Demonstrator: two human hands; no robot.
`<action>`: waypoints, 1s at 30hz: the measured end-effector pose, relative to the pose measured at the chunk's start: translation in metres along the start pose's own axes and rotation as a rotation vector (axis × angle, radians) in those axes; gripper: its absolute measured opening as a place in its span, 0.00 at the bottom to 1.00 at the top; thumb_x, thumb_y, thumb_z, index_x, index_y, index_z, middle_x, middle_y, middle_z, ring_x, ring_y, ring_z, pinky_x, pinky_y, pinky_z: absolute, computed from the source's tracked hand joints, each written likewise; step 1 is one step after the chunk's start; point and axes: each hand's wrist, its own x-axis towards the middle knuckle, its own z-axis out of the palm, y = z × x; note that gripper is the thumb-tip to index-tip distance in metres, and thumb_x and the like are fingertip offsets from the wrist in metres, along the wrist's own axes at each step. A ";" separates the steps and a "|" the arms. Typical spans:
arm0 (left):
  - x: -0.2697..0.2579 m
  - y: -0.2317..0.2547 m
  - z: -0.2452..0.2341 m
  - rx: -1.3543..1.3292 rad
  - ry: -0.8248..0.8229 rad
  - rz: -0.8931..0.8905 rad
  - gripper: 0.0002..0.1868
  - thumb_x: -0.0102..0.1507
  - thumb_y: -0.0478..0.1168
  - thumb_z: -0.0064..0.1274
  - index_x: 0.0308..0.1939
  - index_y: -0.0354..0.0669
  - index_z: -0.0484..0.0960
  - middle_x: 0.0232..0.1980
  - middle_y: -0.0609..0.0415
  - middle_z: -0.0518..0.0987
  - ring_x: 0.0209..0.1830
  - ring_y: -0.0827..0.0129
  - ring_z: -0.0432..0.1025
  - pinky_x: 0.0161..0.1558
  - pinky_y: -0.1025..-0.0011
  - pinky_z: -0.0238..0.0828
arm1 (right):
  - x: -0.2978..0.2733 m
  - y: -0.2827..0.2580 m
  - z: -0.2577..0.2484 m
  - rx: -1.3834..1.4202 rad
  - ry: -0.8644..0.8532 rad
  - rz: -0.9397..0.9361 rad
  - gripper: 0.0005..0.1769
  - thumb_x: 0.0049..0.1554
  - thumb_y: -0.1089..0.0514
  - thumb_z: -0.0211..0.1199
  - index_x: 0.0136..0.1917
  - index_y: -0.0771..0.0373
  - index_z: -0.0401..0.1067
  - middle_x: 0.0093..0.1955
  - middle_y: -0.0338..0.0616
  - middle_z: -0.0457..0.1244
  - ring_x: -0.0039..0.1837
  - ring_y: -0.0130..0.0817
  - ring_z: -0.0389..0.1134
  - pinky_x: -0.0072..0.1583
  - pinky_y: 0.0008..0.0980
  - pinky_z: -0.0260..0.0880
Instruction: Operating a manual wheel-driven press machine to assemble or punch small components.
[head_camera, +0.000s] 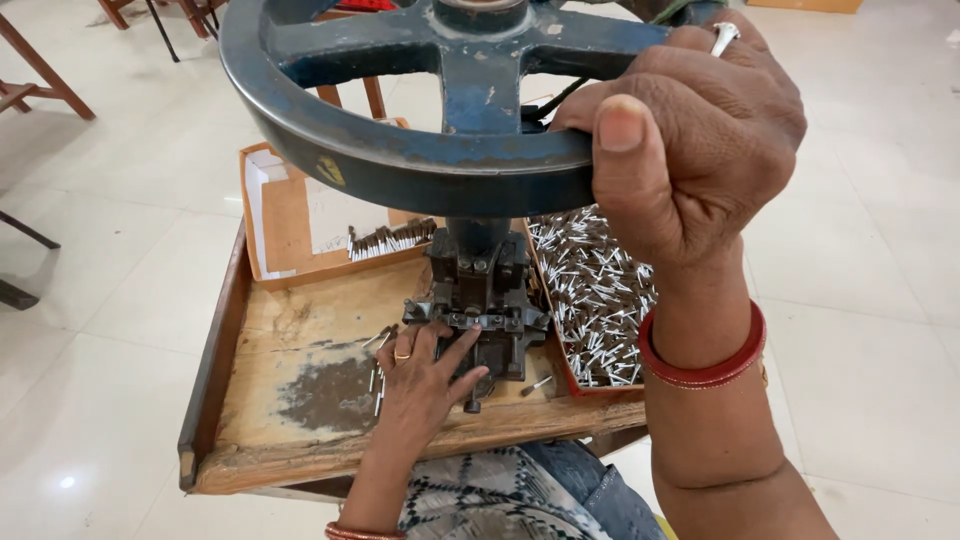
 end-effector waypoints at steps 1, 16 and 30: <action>0.001 0.002 -0.001 -0.030 -0.008 -0.021 0.29 0.59 0.59 0.60 0.62 0.59 0.81 0.55 0.55 0.73 0.58 0.59 0.63 0.59 0.54 0.50 | 0.000 0.000 -0.001 0.009 -0.019 -0.010 0.24 0.71 0.54 0.54 0.39 0.68 0.81 0.29 0.43 0.62 0.30 0.31 0.51 0.41 0.34 0.48; 0.016 0.021 0.012 0.010 0.078 -0.127 0.20 0.58 0.49 0.60 0.53 0.51 0.85 0.58 0.54 0.79 0.63 0.60 0.67 0.62 0.51 0.50 | 0.036 -0.079 0.067 -0.755 -0.152 -0.098 0.24 0.71 0.41 0.55 0.36 0.51 0.61 0.32 0.32 0.48 0.32 0.27 0.43 0.51 0.34 0.51; 0.017 0.035 0.043 -0.222 0.217 -0.136 0.09 0.59 0.34 0.62 0.44 0.47 0.89 0.45 0.57 0.87 0.45 0.62 0.75 0.52 0.58 0.67 | 0.005 -0.012 -0.004 -0.027 -0.047 0.030 0.22 0.73 0.54 0.53 0.40 0.63 0.78 0.33 0.41 0.62 0.33 0.32 0.52 0.45 0.34 0.49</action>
